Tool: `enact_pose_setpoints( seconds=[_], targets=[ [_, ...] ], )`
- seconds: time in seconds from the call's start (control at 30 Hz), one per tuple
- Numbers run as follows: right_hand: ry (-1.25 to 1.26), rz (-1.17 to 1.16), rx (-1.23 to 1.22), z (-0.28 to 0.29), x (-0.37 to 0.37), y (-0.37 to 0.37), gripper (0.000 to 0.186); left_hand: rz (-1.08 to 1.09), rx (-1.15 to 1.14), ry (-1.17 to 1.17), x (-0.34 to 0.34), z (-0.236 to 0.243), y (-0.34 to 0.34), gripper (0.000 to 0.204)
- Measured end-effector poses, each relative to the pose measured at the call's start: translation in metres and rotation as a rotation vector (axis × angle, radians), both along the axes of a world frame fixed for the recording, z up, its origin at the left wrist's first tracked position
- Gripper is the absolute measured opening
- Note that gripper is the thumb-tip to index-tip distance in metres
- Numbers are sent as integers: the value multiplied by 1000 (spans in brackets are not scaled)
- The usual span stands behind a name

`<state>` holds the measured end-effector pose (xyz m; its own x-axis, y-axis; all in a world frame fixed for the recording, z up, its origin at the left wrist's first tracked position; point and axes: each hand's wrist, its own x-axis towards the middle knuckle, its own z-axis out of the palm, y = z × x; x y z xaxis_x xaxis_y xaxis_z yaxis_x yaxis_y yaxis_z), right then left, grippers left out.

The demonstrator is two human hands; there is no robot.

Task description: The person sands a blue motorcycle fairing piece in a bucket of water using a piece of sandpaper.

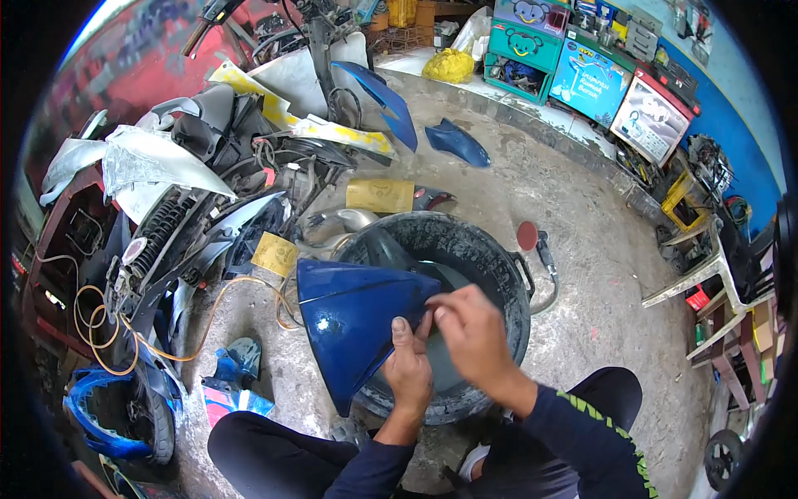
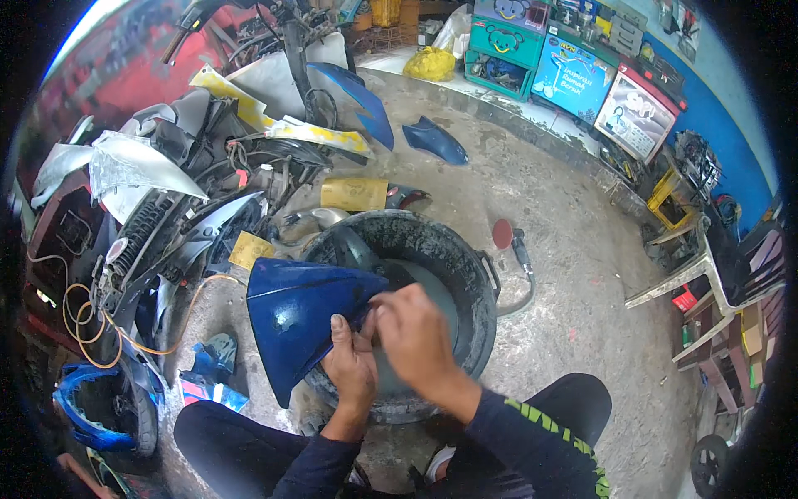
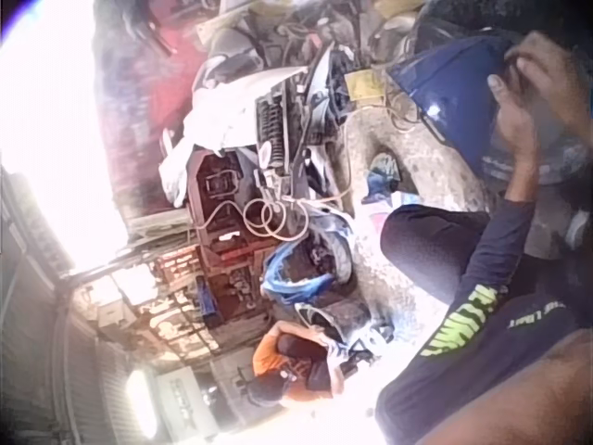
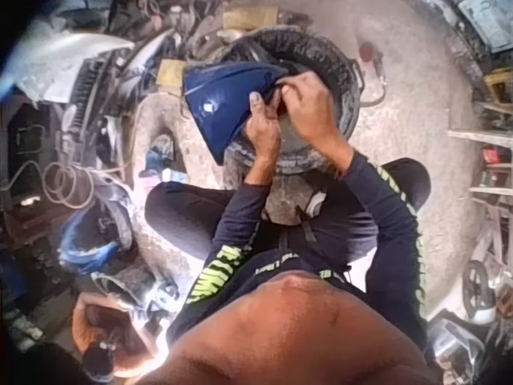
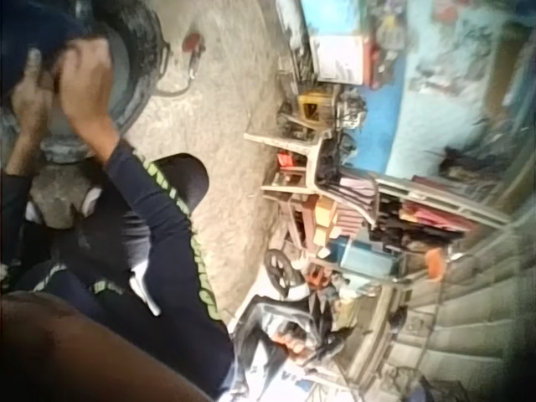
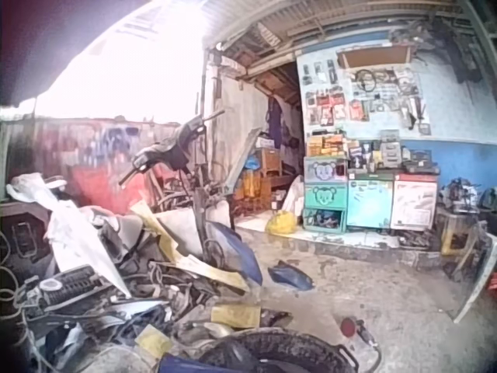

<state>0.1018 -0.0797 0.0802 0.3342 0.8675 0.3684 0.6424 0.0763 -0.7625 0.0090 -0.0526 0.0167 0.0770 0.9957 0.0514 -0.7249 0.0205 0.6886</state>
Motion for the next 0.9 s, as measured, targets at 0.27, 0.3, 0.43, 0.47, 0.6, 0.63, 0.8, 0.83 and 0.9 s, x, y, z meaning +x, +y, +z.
enact_pose_setpoints(
  seconds=[0.27,0.3,0.43,0.47,0.6,0.63,0.8,0.83,0.9],
  targets=[
    [49,-94,-36,-2,8,7,22,-11,18,-18,1,3,-2,45],
    [45,-112,-36,-2,10,8,22,-25,45,-34,3,3,-3,45],
    [3,27,17,2,-15,-10,22,-43,-13,-67,-4,-4,-4,41],
    [5,28,17,1,-9,-5,22,-43,-13,-65,-2,-2,-4,41],
    [-28,-74,-13,-2,-8,-4,19,-72,44,-52,-4,-7,-5,43],
    [-36,-19,0,1,-11,-7,20,-86,-25,-47,-5,-6,-4,41],
    [-23,-108,-32,-5,7,3,20,-63,44,-25,2,-4,-9,38],
    [-27,-105,-33,-4,3,0,20,-93,48,-18,-2,-4,-9,37],
    [-88,21,54,-1,-13,-11,21,-74,51,-34,-3,-2,-5,37]
  ],
)
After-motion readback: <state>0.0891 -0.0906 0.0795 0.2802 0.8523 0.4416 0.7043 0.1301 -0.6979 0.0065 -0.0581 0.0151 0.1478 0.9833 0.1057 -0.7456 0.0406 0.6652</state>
